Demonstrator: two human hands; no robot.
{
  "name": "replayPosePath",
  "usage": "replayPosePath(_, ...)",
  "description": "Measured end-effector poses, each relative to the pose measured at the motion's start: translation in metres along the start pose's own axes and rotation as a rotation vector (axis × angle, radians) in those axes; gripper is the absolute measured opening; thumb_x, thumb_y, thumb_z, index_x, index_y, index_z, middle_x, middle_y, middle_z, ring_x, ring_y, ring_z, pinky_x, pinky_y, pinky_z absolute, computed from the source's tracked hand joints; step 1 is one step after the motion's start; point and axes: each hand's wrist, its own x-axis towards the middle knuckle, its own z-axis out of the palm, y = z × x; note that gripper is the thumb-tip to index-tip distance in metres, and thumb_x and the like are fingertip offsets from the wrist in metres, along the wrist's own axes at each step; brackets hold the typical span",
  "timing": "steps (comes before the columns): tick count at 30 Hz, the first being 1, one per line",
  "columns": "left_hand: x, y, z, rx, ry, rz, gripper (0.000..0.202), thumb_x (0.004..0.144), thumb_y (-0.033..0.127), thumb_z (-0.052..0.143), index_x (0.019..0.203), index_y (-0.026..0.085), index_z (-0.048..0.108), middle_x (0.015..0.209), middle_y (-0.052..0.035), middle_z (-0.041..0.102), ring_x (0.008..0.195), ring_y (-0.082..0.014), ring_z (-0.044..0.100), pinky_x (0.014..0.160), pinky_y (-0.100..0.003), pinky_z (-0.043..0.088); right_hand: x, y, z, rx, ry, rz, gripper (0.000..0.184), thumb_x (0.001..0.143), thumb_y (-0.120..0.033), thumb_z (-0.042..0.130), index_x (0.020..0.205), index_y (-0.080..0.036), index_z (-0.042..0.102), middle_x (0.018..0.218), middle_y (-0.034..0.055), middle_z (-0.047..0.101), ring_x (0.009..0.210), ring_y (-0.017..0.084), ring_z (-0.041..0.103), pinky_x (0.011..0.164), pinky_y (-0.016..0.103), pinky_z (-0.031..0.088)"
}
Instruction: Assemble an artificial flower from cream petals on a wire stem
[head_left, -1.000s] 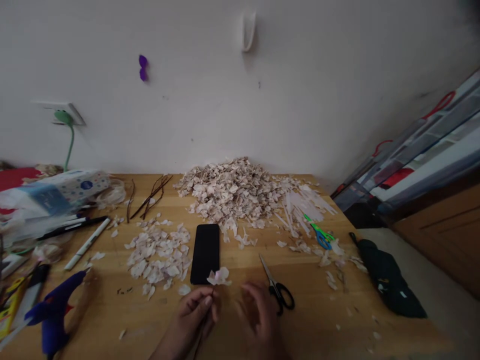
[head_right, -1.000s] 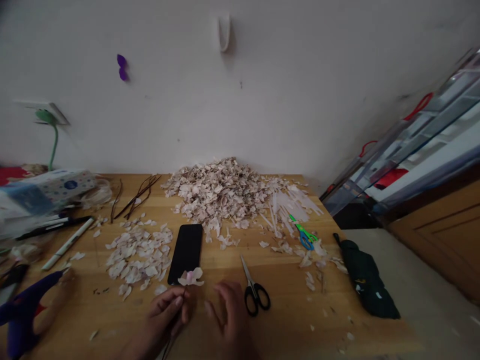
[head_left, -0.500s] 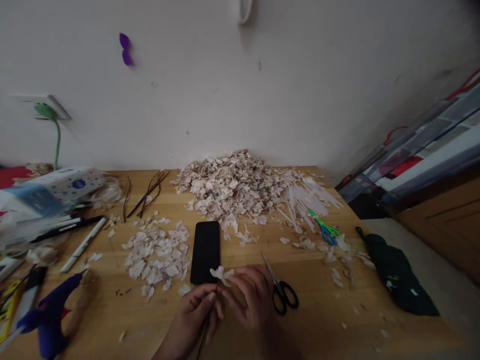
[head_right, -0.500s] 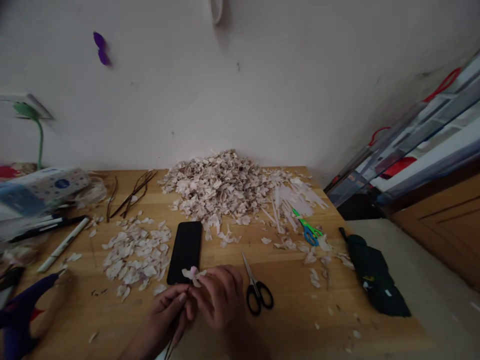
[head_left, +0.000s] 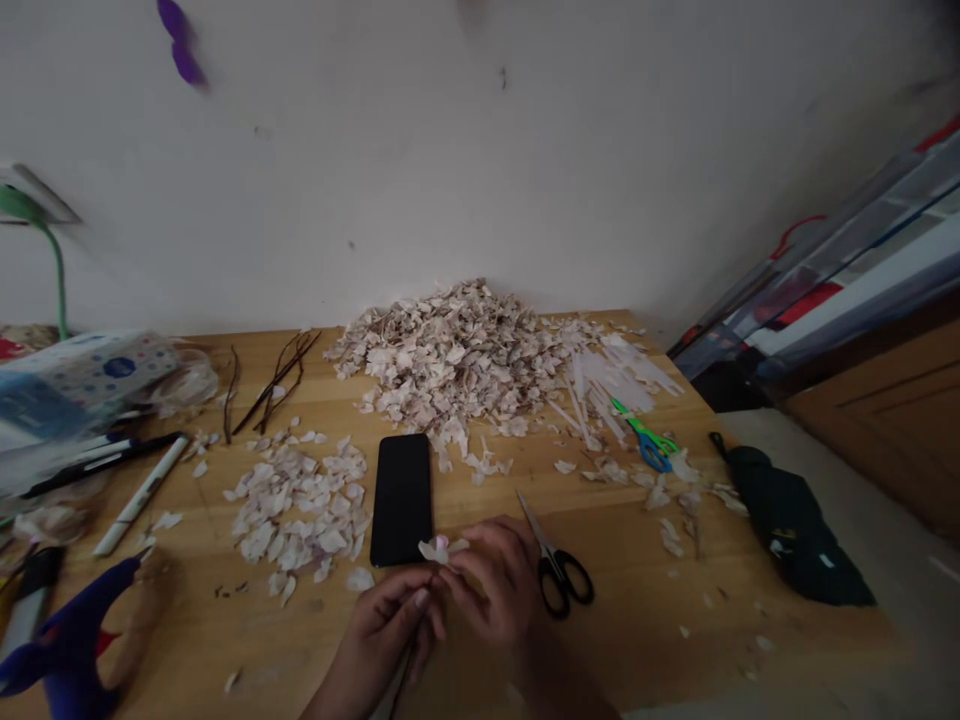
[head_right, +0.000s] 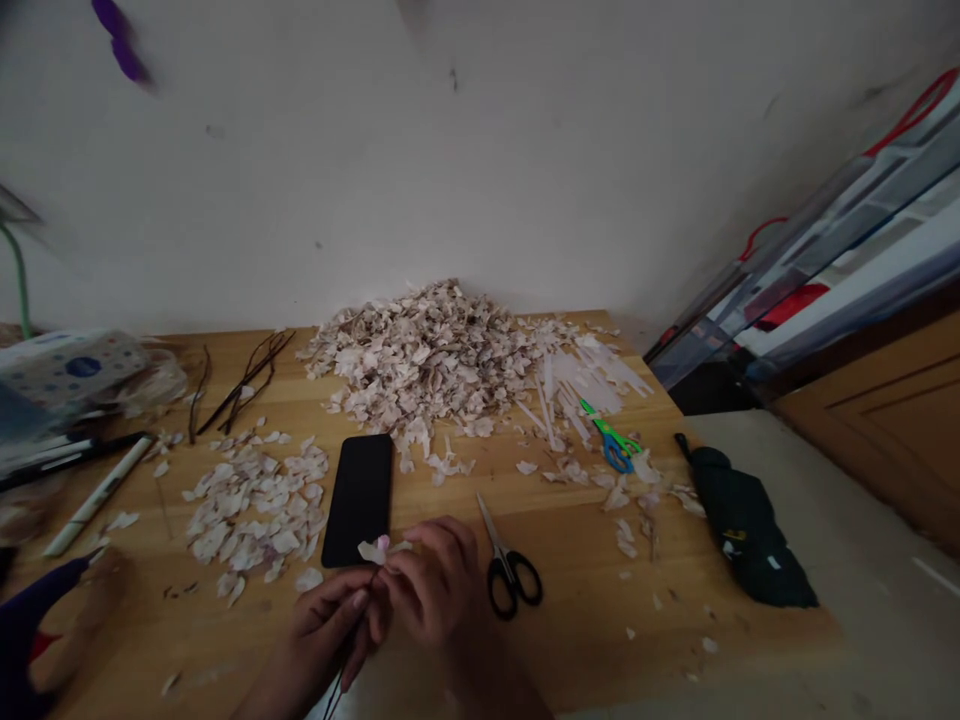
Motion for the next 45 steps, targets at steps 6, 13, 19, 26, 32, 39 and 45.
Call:
replayPosePath(6, 0.000, 0.001, -0.001, 0.032, -0.022, -0.003, 0.033, 0.087, 0.051, 0.078, 0.092, 0.018, 0.079, 0.063, -0.0018, 0.074, 0.032, -0.0059, 0.050, 0.036, -0.016, 0.031, 0.001, -0.002, -0.005, 0.068, -0.051, 0.024, 0.012, 0.095, -0.016, 0.062, 0.102, -0.025, 0.066, 0.105, 0.0070, 0.066, 0.099, 0.025, 0.061, 0.090, 0.043, 0.054)
replayPosePath(13, -0.001, 0.006, 0.003, 0.056, -0.010, 0.023, 0.035, 0.086, 0.052, 0.078, 0.091, 0.018, 0.079, 0.061, -0.0005, 0.072, 0.032, -0.0052, 0.047, 0.037, -0.016, 0.030, -0.001, 0.001, -0.005, 0.142, -0.025, 0.071, 0.007, 0.097, -0.021, 0.060, 0.096, -0.025, 0.066, 0.101, 0.0058, 0.064, 0.098, 0.025, 0.059, 0.088, 0.042, 0.055)
replayPosePath(19, -0.001, 0.004, 0.002, 0.057, -0.005, 0.031, 0.032, 0.087, 0.051, 0.078, 0.094, 0.019, 0.080, 0.062, -0.0011, 0.073, 0.033, -0.0052, 0.047, 0.037, -0.017, 0.029, 0.004, 0.003, -0.007, 0.198, -0.020, 0.093, 0.007, 0.096, -0.019, 0.062, 0.094, -0.025, 0.066, 0.099, 0.0043, 0.064, 0.096, 0.023, 0.061, 0.086, 0.041, 0.054)
replayPosePath(26, -0.003, -0.003, -0.005, 0.047, 0.003, 0.013, 0.032, 0.088, 0.051, 0.077, 0.097, 0.020, 0.081, 0.060, 0.0001, 0.071, 0.034, -0.0039, 0.039, 0.038, -0.017, 0.025, 0.007, 0.000, -0.009, 0.243, -0.024, 0.151, 0.007, 0.099, -0.030, 0.062, 0.101, -0.025, 0.066, 0.102, 0.0052, 0.063, 0.096, 0.023, 0.061, 0.084, 0.041, 0.054)
replayPosePath(32, -0.005, -0.007, -0.011, -0.001, -0.006, -0.003, 0.032, 0.090, 0.049, 0.076, 0.095, 0.019, 0.082, 0.058, 0.0002, 0.069, 0.036, -0.0040, 0.038, 0.039, -0.017, 0.024, 0.007, -0.001, -0.009, 0.256, -0.036, 0.141, 0.020, 0.100, -0.042, 0.066, 0.108, -0.024, 0.064, 0.104, 0.0058, 0.059, 0.099, 0.024, 0.058, 0.086, 0.041, 0.052)
replayPosePath(39, -0.003, -0.011, -0.014, -0.047, -0.043, -0.005, 0.032, 0.088, 0.050, 0.077, 0.097, 0.019, 0.082, 0.055, 0.0004, 0.070, 0.034, -0.0033, 0.032, 0.038, -0.017, 0.022, 0.005, 0.005, -0.006, 0.276, -0.029, 0.116, 0.009, 0.102, -0.032, 0.062, 0.102, -0.024, 0.066, 0.109, 0.0064, 0.056, 0.100, 0.023, 0.055, 0.081, 0.039, 0.052)
replayPosePath(45, -0.002, -0.006, -0.013, -0.090, -0.070, -0.024, 0.031, 0.089, 0.050, 0.077, 0.094, 0.021, 0.082, 0.051, 0.0020, 0.066, 0.036, -0.0036, 0.028, 0.038, -0.016, 0.022, 0.004, 0.006, -0.006, 0.297, -0.069, 0.134, 0.007, 0.102, -0.026, 0.061, 0.102, -0.025, 0.067, 0.112, 0.0058, 0.053, 0.102, 0.022, 0.053, 0.082, 0.037, 0.050)
